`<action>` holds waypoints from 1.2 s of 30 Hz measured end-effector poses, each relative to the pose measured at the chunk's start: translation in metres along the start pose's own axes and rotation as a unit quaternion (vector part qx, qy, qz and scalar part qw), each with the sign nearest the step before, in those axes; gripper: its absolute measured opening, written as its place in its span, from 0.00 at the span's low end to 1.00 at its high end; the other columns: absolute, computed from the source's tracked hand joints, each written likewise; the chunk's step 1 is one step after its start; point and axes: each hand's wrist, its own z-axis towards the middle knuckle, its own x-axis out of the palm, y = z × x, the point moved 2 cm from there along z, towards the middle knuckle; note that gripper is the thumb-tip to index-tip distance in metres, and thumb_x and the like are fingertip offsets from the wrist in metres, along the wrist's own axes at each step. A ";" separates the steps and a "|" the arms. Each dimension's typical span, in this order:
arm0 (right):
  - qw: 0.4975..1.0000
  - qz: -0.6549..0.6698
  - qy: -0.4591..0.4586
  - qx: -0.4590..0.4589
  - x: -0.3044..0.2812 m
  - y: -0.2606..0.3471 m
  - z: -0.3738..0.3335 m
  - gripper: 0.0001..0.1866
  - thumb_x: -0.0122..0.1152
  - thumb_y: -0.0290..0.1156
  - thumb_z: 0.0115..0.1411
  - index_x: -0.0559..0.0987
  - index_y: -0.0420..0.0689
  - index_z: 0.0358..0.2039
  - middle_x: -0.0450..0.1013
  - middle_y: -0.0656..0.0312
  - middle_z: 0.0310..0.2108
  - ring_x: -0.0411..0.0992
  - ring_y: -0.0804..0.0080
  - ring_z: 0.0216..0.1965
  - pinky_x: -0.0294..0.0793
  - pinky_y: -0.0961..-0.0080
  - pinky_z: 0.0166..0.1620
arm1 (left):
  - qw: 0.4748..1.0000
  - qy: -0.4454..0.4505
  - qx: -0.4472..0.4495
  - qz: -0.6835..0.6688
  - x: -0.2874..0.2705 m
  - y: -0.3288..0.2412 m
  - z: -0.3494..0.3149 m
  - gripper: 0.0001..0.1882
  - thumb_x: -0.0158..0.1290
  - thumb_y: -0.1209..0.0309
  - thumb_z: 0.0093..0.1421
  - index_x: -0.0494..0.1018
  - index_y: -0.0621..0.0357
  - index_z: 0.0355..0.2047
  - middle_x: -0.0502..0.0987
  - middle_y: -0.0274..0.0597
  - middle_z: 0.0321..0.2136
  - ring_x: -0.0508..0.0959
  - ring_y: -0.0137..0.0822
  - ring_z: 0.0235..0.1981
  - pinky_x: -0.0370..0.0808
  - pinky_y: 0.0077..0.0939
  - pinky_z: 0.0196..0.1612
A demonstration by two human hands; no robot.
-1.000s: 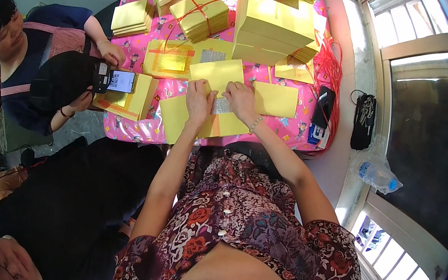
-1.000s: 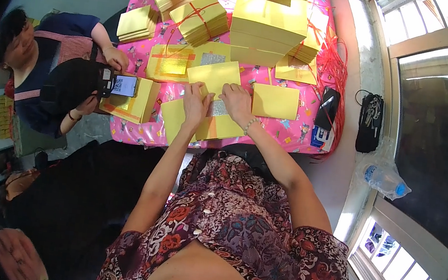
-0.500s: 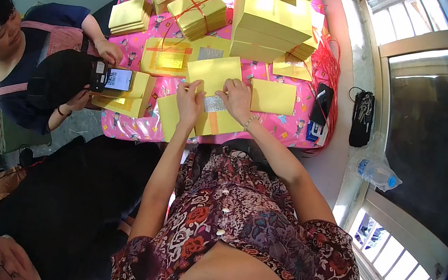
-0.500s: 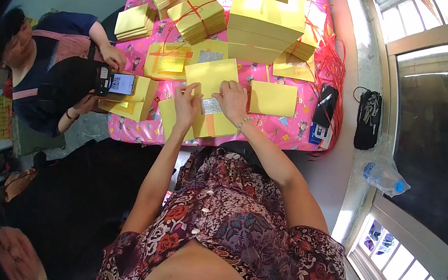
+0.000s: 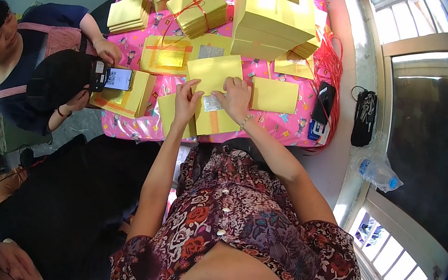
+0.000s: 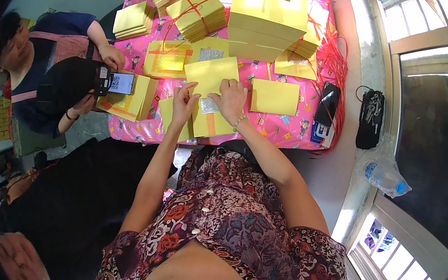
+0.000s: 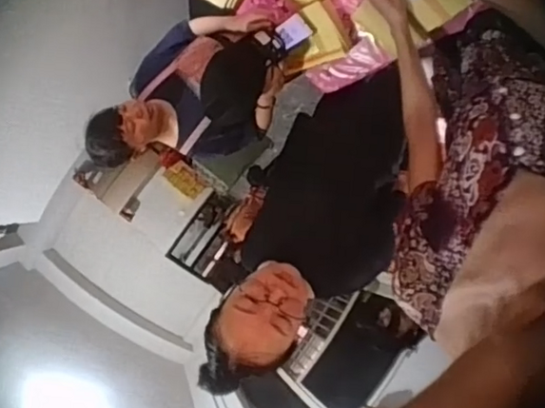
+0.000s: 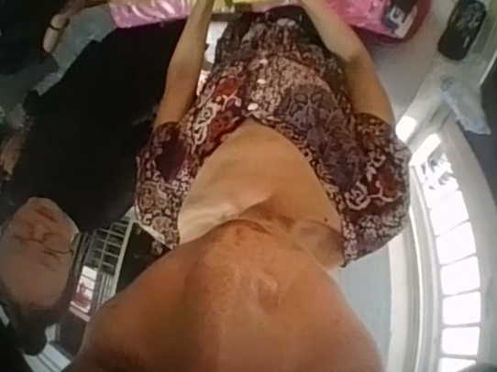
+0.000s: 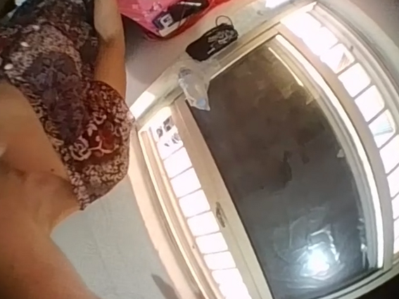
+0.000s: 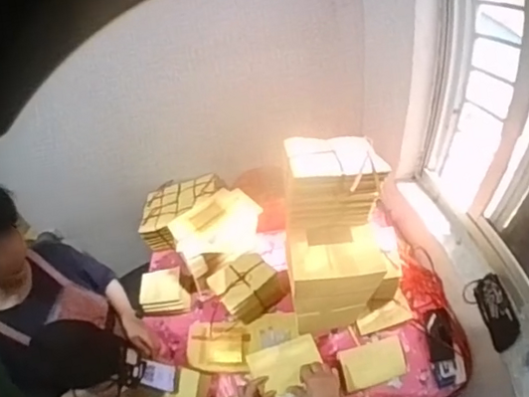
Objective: Folding and stacking yellow paper sheets into organized bundles and securing them with bands.
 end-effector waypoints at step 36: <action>0.779 0.550 0.002 0.301 -0.068 -0.160 -0.045 0.13 0.55 0.31 0.62 0.71 0.45 0.47 0.74 0.65 0.35 0.72 0.79 0.33 0.72 0.83 0.31 | 0.949 0.041 -0.140 -0.281 0.030 -0.050 -0.033 0.23 0.55 0.74 0.60 0.62 0.61 0.54 0.74 0.44 0.40 0.77 0.30 0.37 0.75 0.19 0.39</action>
